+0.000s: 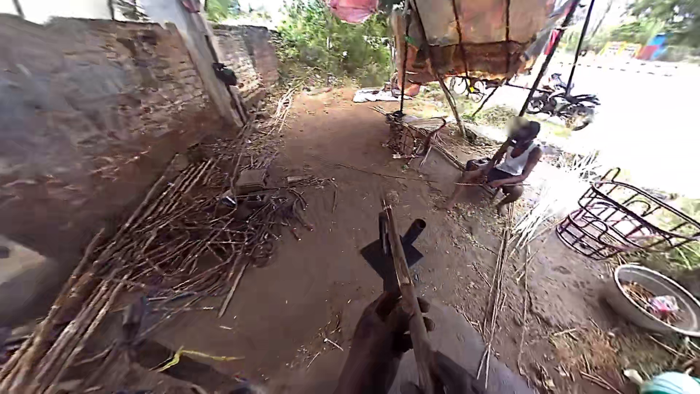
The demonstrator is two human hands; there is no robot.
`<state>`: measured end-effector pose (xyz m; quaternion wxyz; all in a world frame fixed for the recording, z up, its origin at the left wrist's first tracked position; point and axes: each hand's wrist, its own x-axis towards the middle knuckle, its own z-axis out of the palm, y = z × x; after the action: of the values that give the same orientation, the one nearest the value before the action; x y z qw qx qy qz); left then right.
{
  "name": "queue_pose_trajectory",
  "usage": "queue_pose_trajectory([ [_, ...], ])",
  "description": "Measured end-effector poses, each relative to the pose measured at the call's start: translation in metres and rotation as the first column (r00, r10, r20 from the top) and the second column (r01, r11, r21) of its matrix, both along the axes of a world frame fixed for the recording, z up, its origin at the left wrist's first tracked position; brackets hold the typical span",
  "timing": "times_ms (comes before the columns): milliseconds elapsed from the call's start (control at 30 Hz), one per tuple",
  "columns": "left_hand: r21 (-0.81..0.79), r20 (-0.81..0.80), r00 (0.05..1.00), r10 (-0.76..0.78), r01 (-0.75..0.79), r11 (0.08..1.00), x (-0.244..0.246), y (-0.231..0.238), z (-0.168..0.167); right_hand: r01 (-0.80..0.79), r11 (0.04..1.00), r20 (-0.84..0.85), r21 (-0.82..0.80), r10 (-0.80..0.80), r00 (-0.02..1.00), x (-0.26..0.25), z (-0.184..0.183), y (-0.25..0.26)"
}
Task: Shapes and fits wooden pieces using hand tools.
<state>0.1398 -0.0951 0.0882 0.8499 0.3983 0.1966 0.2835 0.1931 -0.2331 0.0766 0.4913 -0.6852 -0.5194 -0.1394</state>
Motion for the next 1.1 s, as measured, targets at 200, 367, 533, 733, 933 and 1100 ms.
queue_pose_trajectory([
  [200, -0.147, -0.315, 0.946, -0.069, 0.024, 0.989, 0.037, -0.024, -0.039, 0.182, 0.978, 0.004, -0.103, -0.183, 0.983, 0.051, -0.038, -0.006],
  [367, -0.144, -0.259, 0.953, -0.158, 0.123, 0.982, 0.070, -0.048, -0.009, 0.212, 0.974, -0.063, -0.084, -0.218, 0.974, 0.094, -0.018, -0.017],
  [533, -0.114, -0.227, 0.954, -0.194, 0.172, 0.978, 0.118, -0.064, 0.017, 0.171, 0.979, -0.189, -0.114, -0.190, 0.963, 0.150, 0.002, -0.025],
  [733, -0.030, -0.292, 0.956, -0.022, 0.014, 0.999, 0.228, -0.062, 0.017, -0.104, 0.966, -0.370, 0.237, 0.189, 0.910, 0.272, -0.021, 0.008],
  [933, -0.010, -0.233, 0.967, -0.100, 0.100, 0.995, 0.154, -0.066, 0.022, 0.034, 0.985, -0.224, 0.168, 0.005, 0.975, 0.196, -0.011, 0.003],
  [1100, -0.087, -0.255, 0.958, -0.135, 0.116, 0.989, 0.129, -0.063, 0.020, 0.237, 0.969, -0.293, 0.068, -0.207, 0.933, 0.143, -0.007, -0.004],
])
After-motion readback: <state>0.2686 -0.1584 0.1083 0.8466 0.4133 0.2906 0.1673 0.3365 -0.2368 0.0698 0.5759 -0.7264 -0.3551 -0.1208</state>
